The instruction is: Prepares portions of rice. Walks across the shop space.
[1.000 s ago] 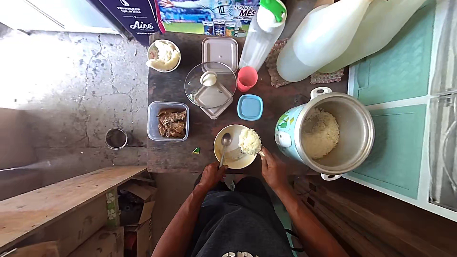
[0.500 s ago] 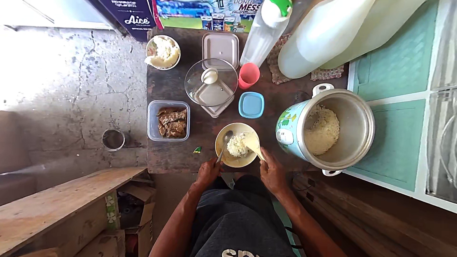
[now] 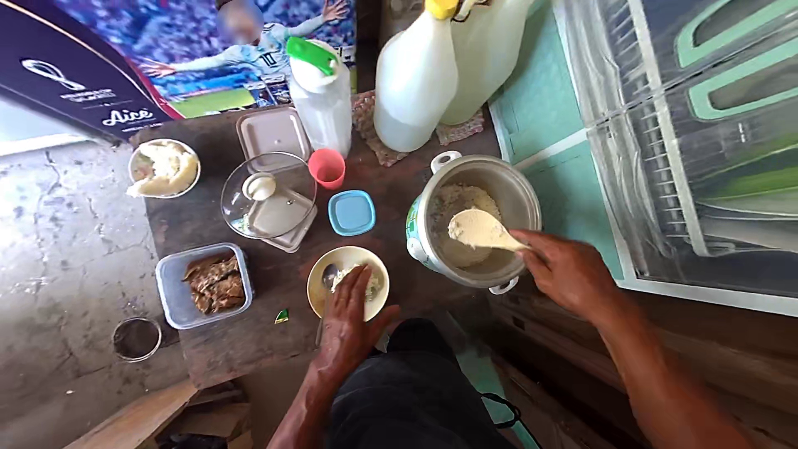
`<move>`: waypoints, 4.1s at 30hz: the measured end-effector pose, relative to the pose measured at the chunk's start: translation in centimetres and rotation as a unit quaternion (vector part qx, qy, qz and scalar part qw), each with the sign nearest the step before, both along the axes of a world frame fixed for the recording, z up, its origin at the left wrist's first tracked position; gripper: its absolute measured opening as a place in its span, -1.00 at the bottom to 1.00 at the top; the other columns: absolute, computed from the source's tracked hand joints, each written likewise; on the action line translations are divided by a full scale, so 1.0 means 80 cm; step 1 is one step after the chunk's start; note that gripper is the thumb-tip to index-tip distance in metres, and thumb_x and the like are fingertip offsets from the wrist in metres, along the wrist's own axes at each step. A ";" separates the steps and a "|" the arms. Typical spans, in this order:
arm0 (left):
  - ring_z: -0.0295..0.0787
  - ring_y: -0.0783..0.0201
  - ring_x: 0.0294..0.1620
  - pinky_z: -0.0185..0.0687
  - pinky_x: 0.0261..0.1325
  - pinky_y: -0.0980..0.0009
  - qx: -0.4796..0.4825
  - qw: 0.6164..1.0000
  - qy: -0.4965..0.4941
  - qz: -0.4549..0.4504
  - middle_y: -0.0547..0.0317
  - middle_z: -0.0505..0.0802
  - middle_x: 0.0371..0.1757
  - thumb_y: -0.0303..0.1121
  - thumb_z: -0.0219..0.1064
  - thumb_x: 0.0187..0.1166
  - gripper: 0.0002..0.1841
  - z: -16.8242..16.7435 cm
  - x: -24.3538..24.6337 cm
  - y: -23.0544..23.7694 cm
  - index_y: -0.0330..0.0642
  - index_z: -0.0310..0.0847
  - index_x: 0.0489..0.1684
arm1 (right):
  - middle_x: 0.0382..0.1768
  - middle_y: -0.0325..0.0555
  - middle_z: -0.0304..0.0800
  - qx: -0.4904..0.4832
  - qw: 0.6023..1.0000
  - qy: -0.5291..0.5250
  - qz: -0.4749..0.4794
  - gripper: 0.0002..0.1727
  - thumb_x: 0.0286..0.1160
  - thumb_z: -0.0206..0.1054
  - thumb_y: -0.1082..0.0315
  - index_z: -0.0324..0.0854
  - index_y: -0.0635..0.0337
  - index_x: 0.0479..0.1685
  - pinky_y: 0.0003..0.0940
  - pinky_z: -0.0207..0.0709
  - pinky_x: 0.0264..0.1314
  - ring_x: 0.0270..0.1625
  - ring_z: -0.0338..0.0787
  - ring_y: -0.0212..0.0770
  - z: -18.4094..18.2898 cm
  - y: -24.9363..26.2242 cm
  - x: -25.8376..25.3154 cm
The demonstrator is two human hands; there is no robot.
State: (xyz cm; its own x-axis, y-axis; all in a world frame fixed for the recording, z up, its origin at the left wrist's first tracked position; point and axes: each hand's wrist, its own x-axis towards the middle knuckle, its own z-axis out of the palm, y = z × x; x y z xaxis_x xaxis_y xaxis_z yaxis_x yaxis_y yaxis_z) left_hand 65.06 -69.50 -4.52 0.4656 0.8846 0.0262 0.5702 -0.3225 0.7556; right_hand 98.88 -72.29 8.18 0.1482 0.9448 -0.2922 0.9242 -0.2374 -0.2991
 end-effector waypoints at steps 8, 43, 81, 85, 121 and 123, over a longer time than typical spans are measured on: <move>0.24 -0.33 0.77 0.17 0.70 -0.27 0.076 0.995 0.055 -0.012 -0.34 0.39 0.74 0.49 0.33 0.28 0.21 -0.025 0.130 0.012 -0.49 0.24 0.71 | -0.13 0.35 0.78 -0.182 0.951 -0.183 0.168 -0.52 0.62 0.20 0.53 0.57 0.14 0.53 0.24 0.57 -0.11 -0.06 0.80 0.38 -0.058 0.123 0.030; 0.27 -0.30 0.76 0.16 0.71 -0.28 0.085 0.996 0.032 -0.005 -0.29 0.43 0.72 0.42 0.30 0.42 0.11 -0.032 0.135 0.009 -0.47 0.25 0.72 | -0.13 0.05 0.93 -0.086 0.966 0.236 0.053 -0.78 0.52 0.38 0.54 0.84 0.29 0.06 -0.11 0.69 0.13 -0.07 0.88 -0.18 -0.085 0.073 0.067; 0.88 -0.04 -0.29 0.74 -0.04 -0.07 -0.325 0.931 0.136 0.095 -0.07 0.90 -0.28 -0.19 0.02 0.83 -0.55 -0.072 -0.181 -0.055 -0.32 0.58 0.44 | -0.05 0.20 0.85 0.098 0.984 0.037 0.142 -0.48 0.48 0.18 0.62 0.76 0.03 0.38 0.02 0.77 -0.07 0.00 0.88 0.21 -0.185 -0.032 -0.225; 0.89 -0.15 -0.19 0.70 0.03 -0.17 -0.310 0.934 0.157 0.078 -0.15 0.90 -0.24 -0.19 0.01 0.83 -0.55 -0.070 -0.183 -0.048 -0.31 0.60 0.42 | 0.01 0.27 0.83 0.018 0.986 0.041 0.158 -0.42 0.42 0.19 0.68 0.72 0.08 0.43 0.09 0.74 -0.02 0.08 0.85 0.29 -0.203 -0.026 -0.233; 0.65 -0.23 0.47 0.56 0.47 -0.13 -0.025 0.999 0.030 -0.026 -0.35 0.65 0.50 0.01 0.40 0.56 -0.27 0.010 -0.016 0.043 -0.43 0.48 0.55 | 0.17 0.34 0.80 -0.093 0.982 0.029 -0.164 -0.50 0.74 0.15 0.40 0.47 0.19 0.66 0.37 0.55 0.26 0.19 0.80 0.35 -0.015 0.011 -0.037; 0.47 -0.20 0.65 0.42 0.62 -0.10 -0.014 0.998 -0.005 -0.062 -0.33 0.49 0.67 0.21 0.43 0.46 -0.07 0.014 0.050 0.067 -0.41 0.36 0.65 | 0.21 0.29 0.79 -0.156 0.967 0.046 -0.194 -0.48 0.78 0.14 0.32 0.43 0.06 0.72 0.39 0.52 0.30 0.25 0.78 0.33 -0.042 0.035 -0.022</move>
State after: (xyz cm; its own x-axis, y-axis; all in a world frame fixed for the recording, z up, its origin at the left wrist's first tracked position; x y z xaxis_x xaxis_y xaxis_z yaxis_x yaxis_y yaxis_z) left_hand 69.06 -64.18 -3.42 0.5717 0.8204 0.0076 0.5198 -0.3693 0.7704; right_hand 97.13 -69.48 4.83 0.4336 0.6866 -0.5836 0.7201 -0.6534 -0.2337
